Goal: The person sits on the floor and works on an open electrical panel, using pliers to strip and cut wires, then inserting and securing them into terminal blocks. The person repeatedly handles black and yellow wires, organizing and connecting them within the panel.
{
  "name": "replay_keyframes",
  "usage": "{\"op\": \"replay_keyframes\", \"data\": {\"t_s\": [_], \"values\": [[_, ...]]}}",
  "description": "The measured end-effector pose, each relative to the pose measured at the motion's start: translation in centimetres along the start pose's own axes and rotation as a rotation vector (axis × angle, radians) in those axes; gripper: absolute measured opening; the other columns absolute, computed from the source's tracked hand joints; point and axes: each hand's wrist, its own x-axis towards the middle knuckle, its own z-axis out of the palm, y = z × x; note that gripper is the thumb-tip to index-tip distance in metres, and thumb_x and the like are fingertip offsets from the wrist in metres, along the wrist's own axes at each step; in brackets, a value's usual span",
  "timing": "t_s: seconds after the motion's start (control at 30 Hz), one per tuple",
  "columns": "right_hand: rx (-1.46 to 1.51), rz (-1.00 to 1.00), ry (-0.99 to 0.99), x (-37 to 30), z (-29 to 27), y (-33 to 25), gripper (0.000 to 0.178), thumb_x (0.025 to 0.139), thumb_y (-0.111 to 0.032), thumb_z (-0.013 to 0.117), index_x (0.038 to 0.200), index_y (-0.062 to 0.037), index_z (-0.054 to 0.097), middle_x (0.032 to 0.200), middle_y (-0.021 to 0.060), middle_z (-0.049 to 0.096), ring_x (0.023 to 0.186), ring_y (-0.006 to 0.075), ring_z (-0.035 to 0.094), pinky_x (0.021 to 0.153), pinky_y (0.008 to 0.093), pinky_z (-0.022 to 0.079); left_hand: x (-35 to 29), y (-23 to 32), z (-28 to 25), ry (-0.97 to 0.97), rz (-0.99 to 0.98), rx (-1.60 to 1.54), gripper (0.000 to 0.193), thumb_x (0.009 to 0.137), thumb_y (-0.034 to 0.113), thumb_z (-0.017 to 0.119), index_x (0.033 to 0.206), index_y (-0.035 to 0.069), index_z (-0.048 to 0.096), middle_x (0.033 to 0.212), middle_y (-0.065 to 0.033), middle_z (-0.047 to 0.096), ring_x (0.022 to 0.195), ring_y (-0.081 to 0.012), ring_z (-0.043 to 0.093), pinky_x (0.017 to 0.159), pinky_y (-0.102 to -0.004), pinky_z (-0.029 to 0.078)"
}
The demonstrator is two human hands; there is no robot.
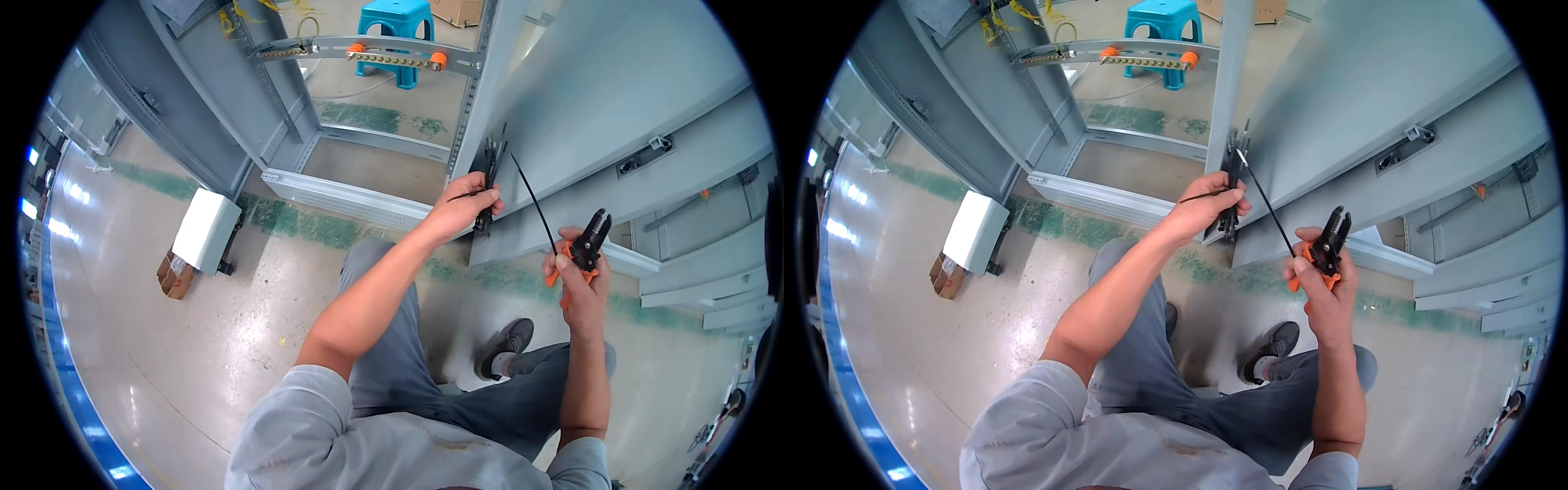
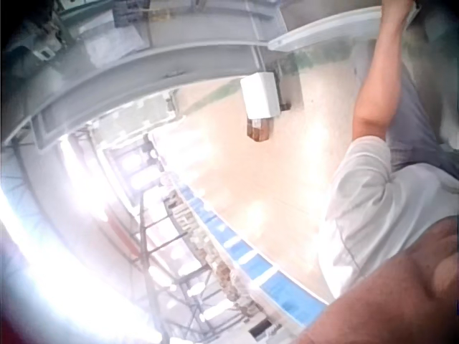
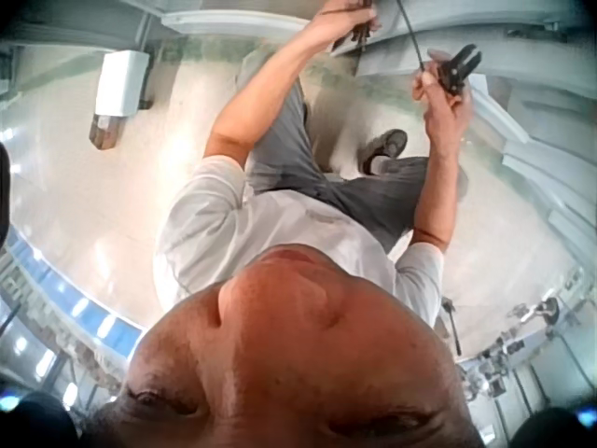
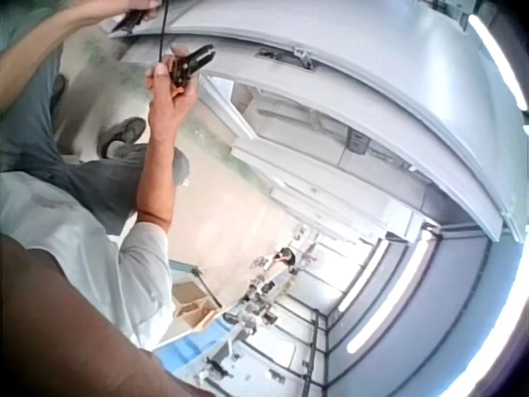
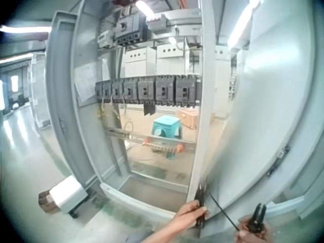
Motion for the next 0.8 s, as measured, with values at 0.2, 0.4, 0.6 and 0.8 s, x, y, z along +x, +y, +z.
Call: {"op": "replay_keyframes", "data": {"t_s": [0.2, 0.4, 0.6, 0.8], "values": [[0.078, -0.017, 0.075, -1.1, -0.2, 0.0, 0.035, 0.091, -0.004, 0.063, 0.125, 0.0027, 0.06, 0.096, 0.0069, 0.06, 0.078, 0.0152, 0.063, 0.065, 0.0279, 0.048, 0.9, -1.7, -2.1, -0.231, -0.136, 0.167, 0.015, 0.098, 0.013, 0.063, 0.105, 0.0, 0.061, 0.097, -0.0092, 0.07, 0.09, -0.0154, 0.068, 0.083, -0.0304, 0.053], [0.155, -0.103, 0.128, -2.3, 2.4, -3.3, 0.034, 0.091, -0.006, 0.064, 0.125, 0.0021, 0.061, 0.094, 0.0065, 0.06, 0.078, 0.0137, 0.062, 0.065, 0.027, 0.047, -0.2, -1.4, -3.8, -0.416, -0.295, 0.382, 0.019, 0.099, 0.015, 0.064, 0.106, -0.002, 0.065, 0.093, -0.0066, 0.071, 0.084, -0.0123, 0.067, 0.079, -0.027, 0.053], [0.194, -0.176, 0.194, -2.8, 6.4, -3.4, 0.032, 0.091, -0.006, 0.062, 0.122, 0.002, 0.062, 0.087, 0.0051, 0.06, 0.075, 0.0129, 0.061, 0.066, 0.0279, 0.048, -2.8, -3.0, -7.2, -0.523, -0.367, 0.694, 0.017, 0.098, 0.013, 0.065, 0.1, -0.003, 0.065, 0.087, -0.0087, 0.071, 0.082, -0.0148, 0.07, 0.074, -0.0292, 0.056], [0.197, -0.192, 0.222, -2.2, 9.0, -1.9, 0.031, 0.091, -0.007, 0.062, 0.121, 0.0015, 0.063, 0.083, 0.0029, 0.059, 0.073, 0.0115, 0.06, 0.067, 0.0272, 0.048, -5.5, -5.6, -10.0, -0.662, -0.31, 1.292, 0.027, 0.081, 0.018, 0.07, 0.099, -0.002, 0.069, 0.076, -0.0111, 0.073, 0.072, -0.0239, 0.073, 0.069, -0.0383, 0.056]]}}
